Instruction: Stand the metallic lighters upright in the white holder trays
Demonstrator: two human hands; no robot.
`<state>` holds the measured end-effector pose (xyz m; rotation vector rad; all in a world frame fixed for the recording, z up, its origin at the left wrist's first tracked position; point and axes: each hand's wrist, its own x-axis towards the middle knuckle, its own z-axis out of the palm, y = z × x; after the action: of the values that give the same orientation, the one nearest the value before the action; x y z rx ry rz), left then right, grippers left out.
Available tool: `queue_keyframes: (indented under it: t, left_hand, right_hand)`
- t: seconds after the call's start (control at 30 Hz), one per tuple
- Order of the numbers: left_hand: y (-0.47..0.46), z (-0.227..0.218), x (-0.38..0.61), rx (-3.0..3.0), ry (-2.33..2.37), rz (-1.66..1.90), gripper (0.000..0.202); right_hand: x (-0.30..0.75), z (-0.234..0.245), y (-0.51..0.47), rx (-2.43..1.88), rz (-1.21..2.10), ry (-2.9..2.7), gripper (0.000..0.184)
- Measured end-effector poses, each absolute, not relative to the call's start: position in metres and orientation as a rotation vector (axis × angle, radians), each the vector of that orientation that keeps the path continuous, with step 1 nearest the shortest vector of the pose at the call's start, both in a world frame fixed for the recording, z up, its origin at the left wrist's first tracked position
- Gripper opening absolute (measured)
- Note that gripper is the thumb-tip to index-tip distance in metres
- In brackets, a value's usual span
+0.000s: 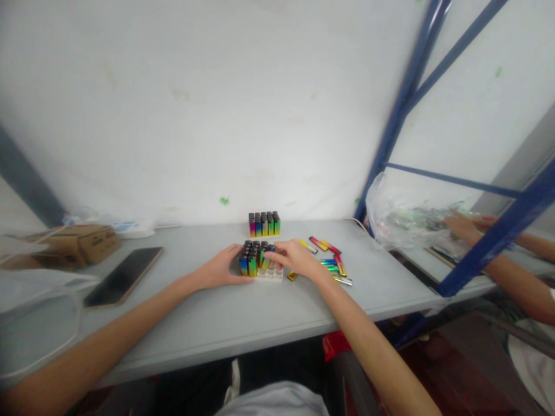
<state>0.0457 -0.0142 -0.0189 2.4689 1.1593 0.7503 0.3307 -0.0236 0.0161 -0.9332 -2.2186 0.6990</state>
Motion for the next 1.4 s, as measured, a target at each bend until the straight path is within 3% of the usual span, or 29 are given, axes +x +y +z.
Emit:
queue_keyframes:
  t: [0.4, 0.6, 0.73, 1.0, 1.07, 1.23, 1.4]
  left_hand:
    - [-0.016, -0.02, 0.047, 2.472, 1.142, 0.779, 0.067]
    - [-0.015, -0.021, 0.046, 2.485, 1.154, 0.785, 0.069]
    - [-0.013, -0.021, 0.046, 2.481, 1.148, 0.776, 0.072]
    - [-0.013, -0.017, 0.045, 2.489, 1.176, 0.734, 0.076]
    - [-0.013, -0.015, 0.045, 2.496, 1.178, 0.739, 0.075]
    - [-0.01, -0.012, 0.044, 2.496, 1.21, 0.773, 0.072]
    - [-0.008, -0.009, 0.042, 2.471, 1.224, 0.79, 0.071]
  right_hand:
    - [0.326, 0.005, -0.021, -0.882, 0.591, -2.419, 0.052]
    - [0.315, 0.007, -0.02, -0.959, 0.258, -2.504, 0.065]
    - [0.327, 0.01, -0.017, -0.985, 0.364, -2.468, 0.061]
    - [0.403, 0.019, 0.017, -1.46, 0.036, -2.028, 0.067]
    - [0.417, 0.016, 0.027, -1.632, -0.018, -2.012, 0.061]
    - [0.434, 0.003, 0.037, -1.781, 0.055, -2.076, 0.026]
    - [0.434, -0.005, 0.04, -1.518, 0.18, -2.25, 0.022]
